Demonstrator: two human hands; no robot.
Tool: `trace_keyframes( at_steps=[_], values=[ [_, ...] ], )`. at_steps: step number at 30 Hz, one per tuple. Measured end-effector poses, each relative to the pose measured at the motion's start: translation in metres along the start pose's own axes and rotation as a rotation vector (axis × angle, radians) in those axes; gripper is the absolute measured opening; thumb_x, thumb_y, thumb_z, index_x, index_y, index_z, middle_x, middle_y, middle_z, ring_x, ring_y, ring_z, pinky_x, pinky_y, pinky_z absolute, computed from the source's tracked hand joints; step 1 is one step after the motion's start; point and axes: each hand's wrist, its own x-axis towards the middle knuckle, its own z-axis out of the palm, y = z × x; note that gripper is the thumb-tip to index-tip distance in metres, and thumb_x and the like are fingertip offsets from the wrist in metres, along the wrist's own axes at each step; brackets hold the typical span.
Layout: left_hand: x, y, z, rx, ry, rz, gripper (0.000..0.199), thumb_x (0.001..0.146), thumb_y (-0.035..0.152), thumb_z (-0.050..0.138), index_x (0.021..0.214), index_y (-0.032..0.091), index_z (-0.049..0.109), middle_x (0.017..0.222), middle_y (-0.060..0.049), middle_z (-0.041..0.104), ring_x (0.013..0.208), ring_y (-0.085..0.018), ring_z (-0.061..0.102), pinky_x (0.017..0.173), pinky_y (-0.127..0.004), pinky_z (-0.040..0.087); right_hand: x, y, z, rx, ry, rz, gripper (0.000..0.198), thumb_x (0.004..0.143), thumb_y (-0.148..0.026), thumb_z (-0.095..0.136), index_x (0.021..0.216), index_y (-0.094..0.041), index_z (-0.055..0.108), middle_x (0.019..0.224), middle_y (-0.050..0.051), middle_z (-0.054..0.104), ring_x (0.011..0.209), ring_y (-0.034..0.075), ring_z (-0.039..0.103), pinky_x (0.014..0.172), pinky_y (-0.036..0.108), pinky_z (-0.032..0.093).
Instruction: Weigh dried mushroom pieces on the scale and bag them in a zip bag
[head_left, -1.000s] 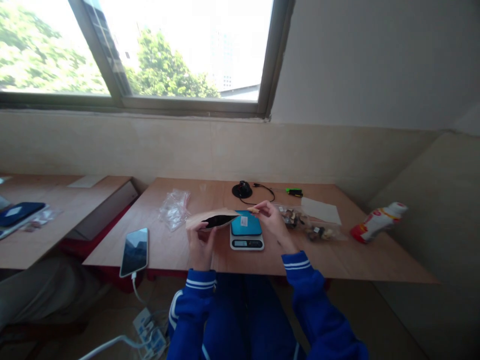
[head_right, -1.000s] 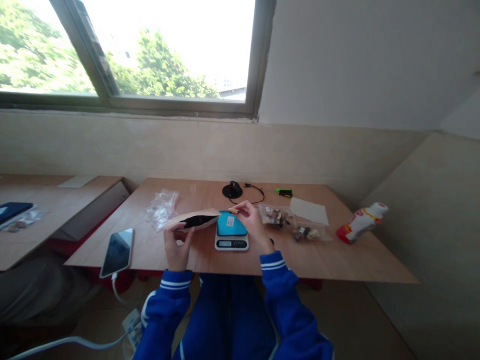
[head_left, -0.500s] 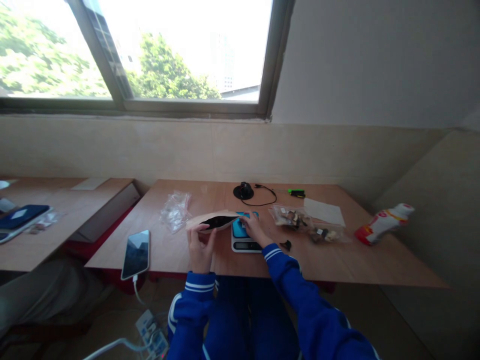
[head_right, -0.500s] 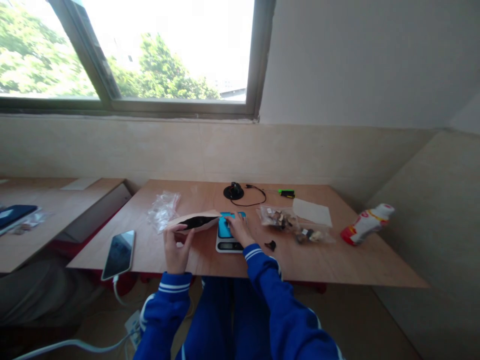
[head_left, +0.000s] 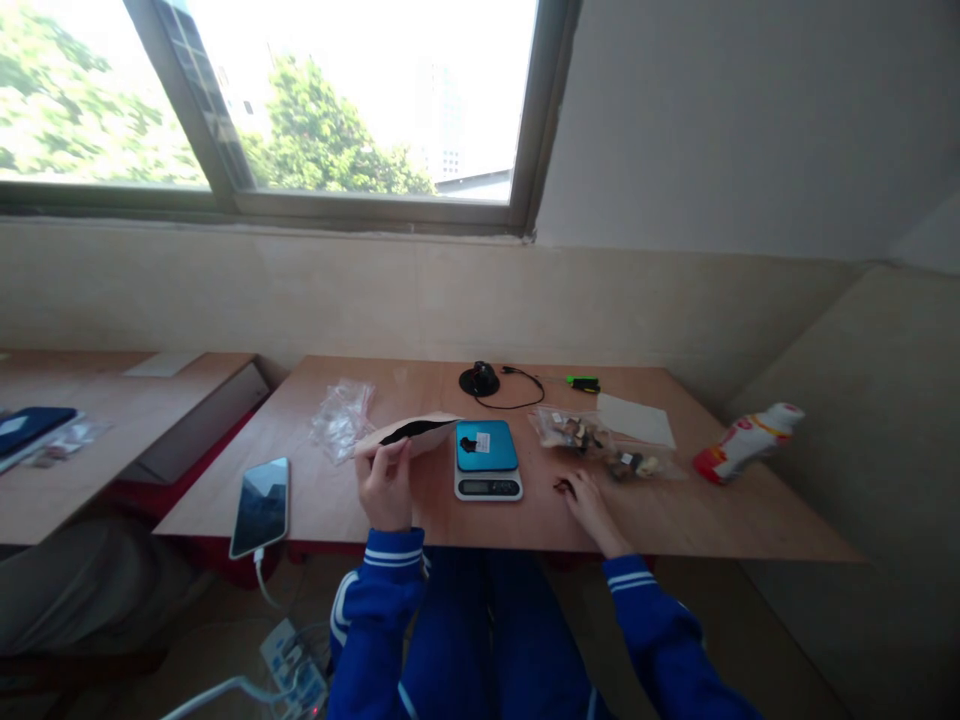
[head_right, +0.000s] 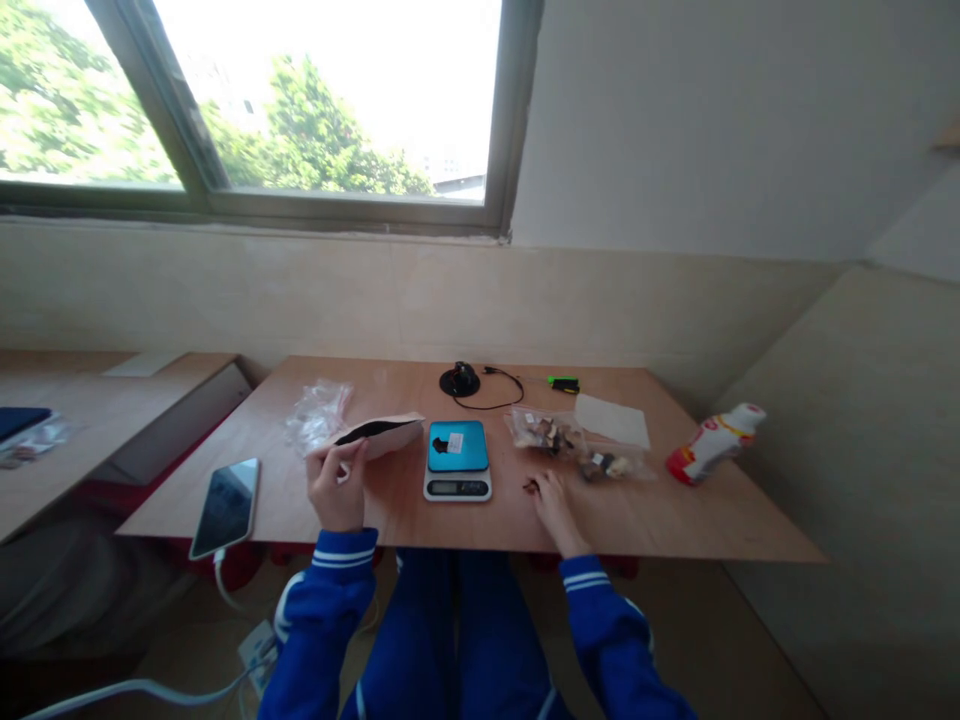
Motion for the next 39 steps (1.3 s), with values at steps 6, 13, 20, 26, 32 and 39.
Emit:
trace_keyframes(
  at_steps=[6, 13, 20, 26, 32, 39],
  values=[
    [0.001, -0.003, -0.003, 0.069, 0.044, -0.006, 0.018, 0.085, 0.035, 0.060, 0.082, 0.020, 0.070, 0.083, -0.002, 0.052, 0.077, -0.013, 0.055, 0.070, -0.026, 0.049, 0.032, -0.026, 0.000, 0.103, 0.038, -0.069, 0.032, 0.076, -0.007, 0.043, 0.094, -0.014, 0.068, 0.095, 0.011, 0.070, 0.090, 0.023, 0.066, 0.084, 0.037, 0.051],
    [0.000, -0.002, -0.004, 0.139, 0.073, -0.009, 0.017, 0.084, 0.035, 0.062, 0.083, 0.021, 0.071, 0.082, -0.002, 0.053, 0.077, -0.013, 0.055, 0.070, -0.024, 0.048, 0.096, -0.092, 0.034, 0.161, 0.001, -0.199, 0.034, 0.080, -0.005, 0.045, 0.100, -0.017, 0.070, 0.101, 0.009, 0.072, 0.097, 0.022, 0.063, 0.090, 0.038, 0.048],
    [-0.003, -0.005, -0.010, 0.087, 0.035, -0.014, 0.015, 0.084, 0.034, 0.062, 0.083, 0.021, 0.071, 0.084, -0.002, 0.051, 0.077, -0.012, 0.055, 0.067, -0.023, 0.048, 0.101, -0.100, 0.045, 0.162, -0.107, -0.261, 0.049, 0.067, 0.006, 0.045, 0.103, -0.015, 0.071, 0.114, 0.011, 0.067, 0.111, 0.025, 0.056, 0.101, 0.043, 0.043],
    [-0.006, -0.004, -0.010, 0.027, -0.024, 0.007, 0.015, 0.085, 0.032, 0.061, 0.088, 0.021, 0.071, 0.087, -0.002, 0.050, 0.080, -0.013, 0.056, 0.072, -0.026, 0.050, 0.096, -0.157, -0.024, 0.588, 0.049, -0.330, 0.054, 0.071, 0.002, 0.039, 0.115, -0.020, 0.063, 0.118, 0.007, 0.063, 0.109, 0.019, 0.057, 0.100, 0.039, 0.044],
    [-0.009, -0.008, -0.016, -0.021, -0.076, 0.066, 0.014, 0.085, 0.030, 0.060, 0.088, 0.021, 0.070, 0.086, -0.002, 0.049, 0.081, -0.014, 0.056, 0.076, -0.028, 0.051, 0.086, -0.253, -0.058, 0.844, -0.595, -0.629, 0.032, 0.087, -0.010, 0.043, 0.110, -0.015, 0.064, 0.098, 0.006, 0.070, 0.095, 0.015, 0.064, 0.088, 0.031, 0.050],
    [-0.013, -0.014, -0.030, -0.054, -0.172, 0.142, 0.010, 0.085, 0.023, 0.059, 0.085, 0.020, 0.069, 0.087, -0.002, 0.049, 0.083, -0.014, 0.056, 0.078, -0.027, 0.050, 0.095, -0.272, -0.031, 0.303, -0.699, -0.823, 0.046, 0.079, 0.005, 0.039, 0.111, -0.013, 0.067, 0.117, 0.010, 0.067, 0.109, 0.019, 0.061, 0.094, 0.030, 0.046]
  ],
)
